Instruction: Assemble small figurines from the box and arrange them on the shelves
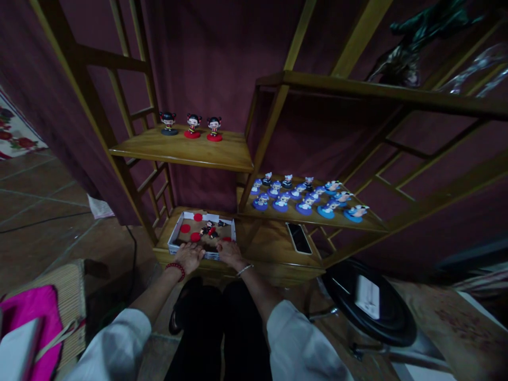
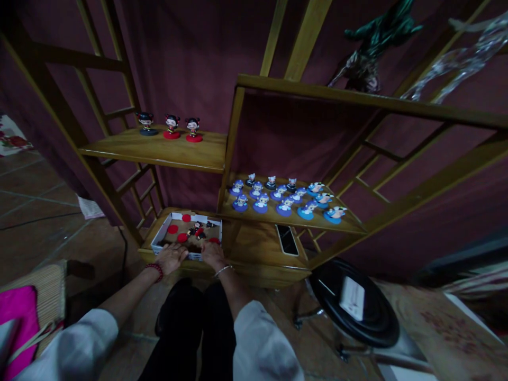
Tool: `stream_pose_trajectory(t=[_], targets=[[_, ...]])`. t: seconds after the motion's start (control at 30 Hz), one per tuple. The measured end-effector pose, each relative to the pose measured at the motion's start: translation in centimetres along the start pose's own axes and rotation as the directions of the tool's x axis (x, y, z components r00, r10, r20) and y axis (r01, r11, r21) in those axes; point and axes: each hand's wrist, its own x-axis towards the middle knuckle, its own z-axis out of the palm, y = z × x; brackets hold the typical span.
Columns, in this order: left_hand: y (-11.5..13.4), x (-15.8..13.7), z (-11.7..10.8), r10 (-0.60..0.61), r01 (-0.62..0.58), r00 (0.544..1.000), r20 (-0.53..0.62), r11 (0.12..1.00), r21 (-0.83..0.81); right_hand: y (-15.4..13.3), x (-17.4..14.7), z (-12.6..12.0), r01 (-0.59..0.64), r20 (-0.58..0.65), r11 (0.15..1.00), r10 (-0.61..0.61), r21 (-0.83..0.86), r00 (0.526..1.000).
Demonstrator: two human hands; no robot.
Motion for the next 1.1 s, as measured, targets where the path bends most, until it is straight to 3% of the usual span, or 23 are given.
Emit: stream_pose_trajectory(t=[0.27, 0.63, 1.1], targets=[[-0.2, 0.0, 0.7, -0.019, 0.018, 0.999, -0.035, 1.0, -0.018, 0.2, 3.5, 0.9, 0.072, 0.019, 0.997, -0.073, 0.038, 0.997], [-0.3, 0.2, 0.5, -0.009, 0.007, 0.999, -0.048, 0.999, -0.037, 1.5, 5.5, 2.4, 0.158, 0.035, 0.981, -0.163, 0.116, 0.986], [0.2, 0.0, -0.1, -0.016, 0.015, 1.0, -0.017, 0.998, -0.054, 0.9, 5.2, 2.0, 0.044, -0.088, 0.992, -0.034, 0.115, 0.996]])
